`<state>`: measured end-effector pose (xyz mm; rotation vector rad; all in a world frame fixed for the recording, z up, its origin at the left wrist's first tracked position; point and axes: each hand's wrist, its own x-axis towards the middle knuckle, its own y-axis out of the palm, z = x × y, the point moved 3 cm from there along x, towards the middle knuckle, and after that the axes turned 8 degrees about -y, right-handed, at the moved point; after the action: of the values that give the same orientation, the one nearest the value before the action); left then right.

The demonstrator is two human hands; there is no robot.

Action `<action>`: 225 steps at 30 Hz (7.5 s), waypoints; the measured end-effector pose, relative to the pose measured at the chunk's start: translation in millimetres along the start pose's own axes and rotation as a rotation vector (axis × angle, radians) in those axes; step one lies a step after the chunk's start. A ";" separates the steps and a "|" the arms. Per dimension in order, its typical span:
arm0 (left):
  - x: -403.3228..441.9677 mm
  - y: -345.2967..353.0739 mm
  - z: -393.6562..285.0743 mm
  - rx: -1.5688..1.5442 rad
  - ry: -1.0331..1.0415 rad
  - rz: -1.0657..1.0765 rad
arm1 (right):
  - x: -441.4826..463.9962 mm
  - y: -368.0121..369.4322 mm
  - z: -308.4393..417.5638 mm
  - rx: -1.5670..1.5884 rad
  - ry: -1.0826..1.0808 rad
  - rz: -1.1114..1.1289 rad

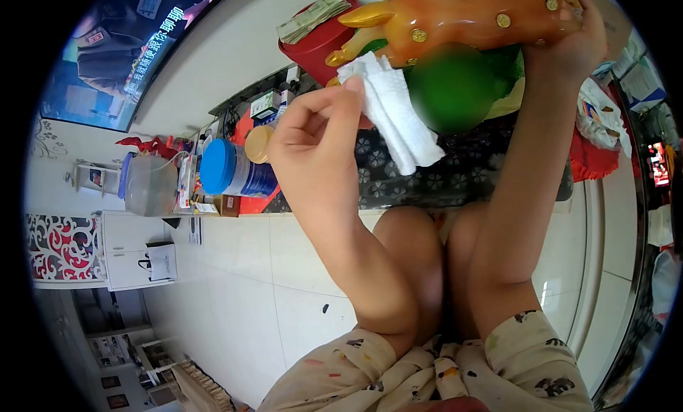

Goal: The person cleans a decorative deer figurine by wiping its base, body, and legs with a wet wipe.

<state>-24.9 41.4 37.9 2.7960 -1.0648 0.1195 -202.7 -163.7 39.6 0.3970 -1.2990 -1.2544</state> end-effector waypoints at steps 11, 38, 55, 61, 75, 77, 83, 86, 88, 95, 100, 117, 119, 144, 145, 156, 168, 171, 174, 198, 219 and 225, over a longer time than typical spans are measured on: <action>35.6 -53.5 49.0 0.738 -0.301 -0.006 | -6.2 3.1 1.7 0.067 -0.107 0.144; 74.7 -84.6 200.3 0.746 -0.405 0.401 | -4.4 -3.6 0.6 0.108 -0.176 0.364; 75.6 -75.7 221.1 0.832 -0.340 0.249 | -0.5 2.2 -1.8 0.099 -0.051 0.003; 58.8 -79.5 122.5 0.758 0.191 -0.186 | 6.9 -7.0 -2.8 0.064 -0.051 -0.022; -44.7 52.5 -4.8 0.116 0.293 0.204 | 6.7 -5.3 -4.8 0.140 0.003 -0.006; -46.8 53.4 -0.2 0.302 0.292 0.164 | 7.7 -9.0 -6.3 0.171 0.025 0.023; -53.0 60.8 4.1 0.485 0.360 0.091 | 3.7 -5.5 -6.9 0.150 -0.052 -0.030; -53.3 62.3 0.6 0.557 0.353 0.092 | 2.5 -0.7 -2.4 0.105 -0.071 -0.046; -50.2 57.5 -2.5 0.574 0.343 0.111 | 2.8 -2.5 -1.0 0.072 -0.073 -0.033; -45.2 28.1 -15.8 0.538 0.428 -0.032 | -1.3 3.1 0.9 0.006 -0.134 -0.066; -36.8 23.0 -4.5 0.487 0.430 -0.035 | -3.0 7.7 1.0 0.011 -0.073 -0.035; -39.1 50.7 -0.6 0.538 0.636 0.027 | -1.8 1.0 -0.5 0.065 -0.010 -0.018; -37.8 55.4 1.6 0.551 0.639 0.026 | -4.3 4.0 -0.1 0.023 -0.070 -0.011; -30.7 78.2 24.4 0.554 0.710 -0.048 | 2.0 -3.3 -0.7 0.032 -0.109 -0.021; -30.6 78.0 24.5 0.555 0.719 -0.050 | 0.4 0.0 0.1 0.023 -0.107 -0.045; -29.0 66.5 20.7 0.447 0.711 -0.102 | -0.2 0.7 0.2 0.102 -0.044 0.074; -9.6 -31.0 -6.8 0.394 0.253 -0.392 | 5.8 -10.6 -11.4 0.377 -0.006 -0.142; -7.7 -36.1 -6.5 0.503 0.259 -0.413 | 4.7 -7.8 -0.1 0.003 -0.107 0.006; -7.1 -38.7 -7.7 0.381 0.182 -0.375 | 4.2 -5.6 -1.2 0.020 -0.098 -0.020; -51.2 44.0 -0.7 0.789 0.588 0.258 | 7.5 -8.7 0.5 -0.003 -0.104 0.027; -63.9 70.1 3.0 0.721 0.329 0.073 | 4.2 -10.0 -7.3 0.086 -0.116 -0.033; -66.8 68.4 2.4 0.773 0.409 0.079 | -0.6 -6.3 -4.2 0.102 -0.054 -0.042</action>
<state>-120.3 34.3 34.5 3.1037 -1.1957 1.3006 -201.8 -167.2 32.9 0.4676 -1.4107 -1.2444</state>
